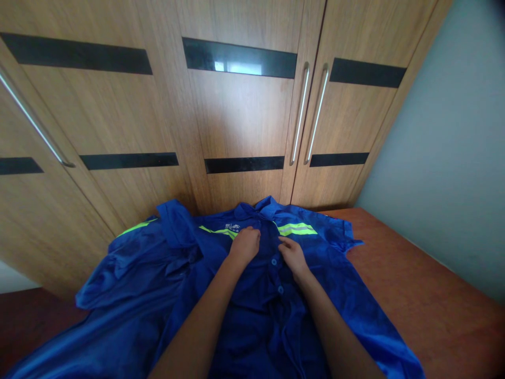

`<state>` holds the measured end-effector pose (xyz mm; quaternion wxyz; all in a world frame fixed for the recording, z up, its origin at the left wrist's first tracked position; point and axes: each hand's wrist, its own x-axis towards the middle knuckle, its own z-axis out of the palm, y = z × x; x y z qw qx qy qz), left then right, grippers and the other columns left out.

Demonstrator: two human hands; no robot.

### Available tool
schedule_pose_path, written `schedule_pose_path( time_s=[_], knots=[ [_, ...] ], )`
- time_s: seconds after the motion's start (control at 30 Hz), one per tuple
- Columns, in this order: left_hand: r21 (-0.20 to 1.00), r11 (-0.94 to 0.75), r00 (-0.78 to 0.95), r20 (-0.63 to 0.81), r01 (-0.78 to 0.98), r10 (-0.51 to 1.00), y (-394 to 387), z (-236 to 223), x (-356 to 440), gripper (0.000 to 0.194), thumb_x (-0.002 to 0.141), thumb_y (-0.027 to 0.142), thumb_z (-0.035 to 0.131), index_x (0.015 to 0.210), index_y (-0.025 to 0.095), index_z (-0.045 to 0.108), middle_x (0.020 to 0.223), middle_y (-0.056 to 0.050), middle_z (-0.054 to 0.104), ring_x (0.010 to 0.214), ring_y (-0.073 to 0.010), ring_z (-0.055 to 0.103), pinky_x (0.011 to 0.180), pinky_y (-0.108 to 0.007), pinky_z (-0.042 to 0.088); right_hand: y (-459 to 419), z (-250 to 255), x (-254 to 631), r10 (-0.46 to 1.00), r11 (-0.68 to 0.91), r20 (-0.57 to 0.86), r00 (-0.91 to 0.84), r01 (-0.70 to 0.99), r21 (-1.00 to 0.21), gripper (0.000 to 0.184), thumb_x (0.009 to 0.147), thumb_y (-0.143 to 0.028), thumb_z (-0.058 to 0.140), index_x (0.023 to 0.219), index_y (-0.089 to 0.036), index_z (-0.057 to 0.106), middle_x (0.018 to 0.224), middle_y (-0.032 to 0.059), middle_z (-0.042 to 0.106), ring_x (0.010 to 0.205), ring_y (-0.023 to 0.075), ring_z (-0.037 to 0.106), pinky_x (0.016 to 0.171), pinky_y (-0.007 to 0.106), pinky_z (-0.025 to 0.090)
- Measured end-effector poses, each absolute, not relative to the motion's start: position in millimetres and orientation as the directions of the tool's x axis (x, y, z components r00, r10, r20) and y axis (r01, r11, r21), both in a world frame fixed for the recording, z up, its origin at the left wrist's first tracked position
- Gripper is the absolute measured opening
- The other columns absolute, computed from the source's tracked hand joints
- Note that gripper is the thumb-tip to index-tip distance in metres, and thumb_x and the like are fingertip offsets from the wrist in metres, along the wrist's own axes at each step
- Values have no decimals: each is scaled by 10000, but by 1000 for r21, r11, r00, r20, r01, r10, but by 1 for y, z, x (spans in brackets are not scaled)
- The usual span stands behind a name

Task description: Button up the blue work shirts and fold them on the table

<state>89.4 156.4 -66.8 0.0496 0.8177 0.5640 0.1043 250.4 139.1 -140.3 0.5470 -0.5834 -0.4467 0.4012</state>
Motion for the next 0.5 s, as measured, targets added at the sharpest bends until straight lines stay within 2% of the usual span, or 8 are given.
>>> schedule_pose_path(
  time_s=[0.13, 0.23, 0.37, 0.5],
  knots=[
    [218, -382, 383, 39, 898, 923, 175, -73, 94, 134, 755, 130, 593, 777, 195, 708, 878, -97, 692, 929, -237, 649, 848, -315, 477, 139, -138, 250, 961, 14, 29, 274, 57, -998, 398, 644, -327, 553, 960, -138, 703, 589, -27, 600, 484, 121, 476, 461, 231, 346],
    [242, -374, 382, 14, 896, 924, 178, -73, 94, 145, 687, 74, 628, 705, 199, 700, 828, -92, 701, 868, -239, 666, 799, -309, 490, 140, -138, 250, 958, 18, 30, 286, 44, -999, 382, 646, -396, 607, 916, -144, 705, 619, -11, 622, 497, 122, 488, 451, 229, 341],
    [303, -369, 363, 81, 879, 928, 174, -70, 93, 155, 700, 69, 610, 710, 194, 702, 853, -106, 707, 902, -253, 658, 825, -326, 472, 142, -139, 250, 953, 10, 15, 304, 19, -1000, 419, 616, -420, 668, 911, -126, 706, 554, -24, 590, 466, 115, 473, 445, 230, 342],
    [413, -352, 301, 185, 840, 935, 167, -70, 93, 159, 776, 135, 576, 803, 210, 713, 840, -59, 721, 881, -210, 659, 831, -292, 465, 143, -138, 248, 950, 23, 15, 311, -21, -1000, 434, 603, -369, 668, 944, -105, 711, 561, -12, 616, 504, 131, 521, 474, 238, 382]
  ],
)
